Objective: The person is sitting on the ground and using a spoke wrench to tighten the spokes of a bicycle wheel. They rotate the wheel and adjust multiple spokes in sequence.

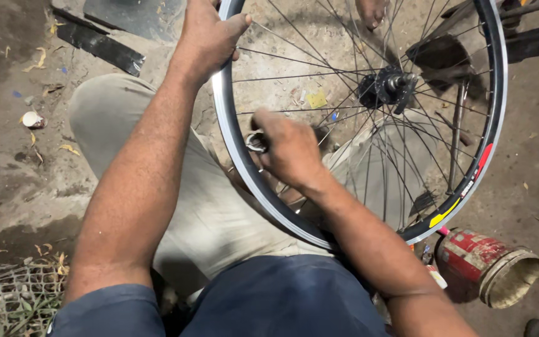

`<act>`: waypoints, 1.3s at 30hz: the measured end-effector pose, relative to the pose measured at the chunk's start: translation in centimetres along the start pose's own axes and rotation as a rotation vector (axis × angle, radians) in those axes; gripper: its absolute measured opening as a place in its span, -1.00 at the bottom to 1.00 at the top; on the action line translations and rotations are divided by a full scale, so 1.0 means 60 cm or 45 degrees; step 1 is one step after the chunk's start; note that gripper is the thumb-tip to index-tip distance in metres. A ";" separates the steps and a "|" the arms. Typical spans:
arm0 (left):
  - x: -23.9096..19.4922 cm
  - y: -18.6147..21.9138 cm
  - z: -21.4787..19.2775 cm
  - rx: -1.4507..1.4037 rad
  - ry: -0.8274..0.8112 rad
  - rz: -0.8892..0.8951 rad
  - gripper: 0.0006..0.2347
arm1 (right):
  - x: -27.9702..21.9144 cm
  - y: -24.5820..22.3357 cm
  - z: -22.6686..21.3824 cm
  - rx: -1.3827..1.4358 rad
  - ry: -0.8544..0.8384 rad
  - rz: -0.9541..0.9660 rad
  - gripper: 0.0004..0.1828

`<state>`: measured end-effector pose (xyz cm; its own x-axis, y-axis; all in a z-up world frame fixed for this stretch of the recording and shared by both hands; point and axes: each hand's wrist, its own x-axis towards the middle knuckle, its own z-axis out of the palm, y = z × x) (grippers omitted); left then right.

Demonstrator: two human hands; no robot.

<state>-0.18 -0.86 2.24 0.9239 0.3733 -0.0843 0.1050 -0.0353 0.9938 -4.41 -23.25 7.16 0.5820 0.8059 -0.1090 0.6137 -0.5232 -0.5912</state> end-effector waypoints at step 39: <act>-0.015 0.089 0.013 0.049 -0.050 -0.023 -0.52 | -0.041 0.026 0.030 0.142 0.404 -0.367 -0.78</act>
<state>-0.17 -2.09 7.54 0.9353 0.3377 -0.1061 0.1356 -0.0650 0.9886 -5.86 -25.52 5.06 0.5412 0.7802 0.3137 0.7238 -0.2423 -0.6460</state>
